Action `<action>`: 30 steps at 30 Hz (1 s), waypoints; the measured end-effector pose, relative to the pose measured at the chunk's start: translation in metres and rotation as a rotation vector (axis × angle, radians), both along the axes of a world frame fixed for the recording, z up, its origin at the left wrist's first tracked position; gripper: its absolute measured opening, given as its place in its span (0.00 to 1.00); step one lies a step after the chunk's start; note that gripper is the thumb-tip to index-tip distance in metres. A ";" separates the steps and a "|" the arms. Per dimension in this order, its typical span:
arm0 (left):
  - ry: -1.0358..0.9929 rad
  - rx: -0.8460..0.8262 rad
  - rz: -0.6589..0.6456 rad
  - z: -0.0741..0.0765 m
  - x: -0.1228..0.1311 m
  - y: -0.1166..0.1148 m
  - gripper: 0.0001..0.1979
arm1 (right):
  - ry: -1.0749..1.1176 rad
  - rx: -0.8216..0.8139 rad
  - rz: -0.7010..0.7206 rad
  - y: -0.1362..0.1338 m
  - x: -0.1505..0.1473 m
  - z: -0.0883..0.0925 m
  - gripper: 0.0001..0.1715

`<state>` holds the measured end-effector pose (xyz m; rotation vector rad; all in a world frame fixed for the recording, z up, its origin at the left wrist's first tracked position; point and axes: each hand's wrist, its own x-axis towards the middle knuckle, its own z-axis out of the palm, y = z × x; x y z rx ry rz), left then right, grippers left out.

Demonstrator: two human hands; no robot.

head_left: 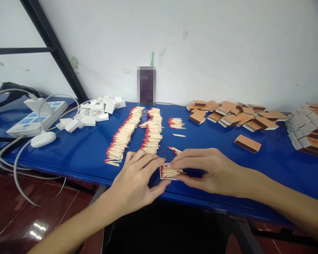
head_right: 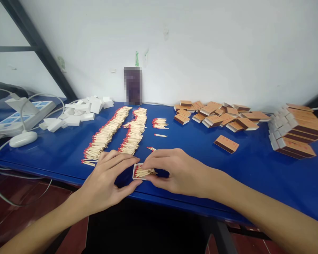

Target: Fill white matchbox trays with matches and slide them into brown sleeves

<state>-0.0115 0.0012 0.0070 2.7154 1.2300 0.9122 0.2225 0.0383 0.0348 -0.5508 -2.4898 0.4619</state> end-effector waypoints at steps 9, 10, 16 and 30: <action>0.110 -0.049 -0.034 0.005 -0.003 0.000 0.12 | -0.152 -0.079 -0.040 0.002 0.011 0.011 0.11; 0.124 -0.046 -0.036 0.005 -0.003 0.000 0.12 | -0.165 -0.077 -0.045 0.003 0.011 0.011 0.10; 0.136 -0.037 -0.031 0.004 -0.004 0.000 0.13 | -0.213 -0.145 -0.087 0.012 0.014 0.011 0.10; 0.104 -0.034 -0.054 0.003 -0.004 0.000 0.12 | -0.135 -0.288 -0.032 0.020 0.012 0.004 0.11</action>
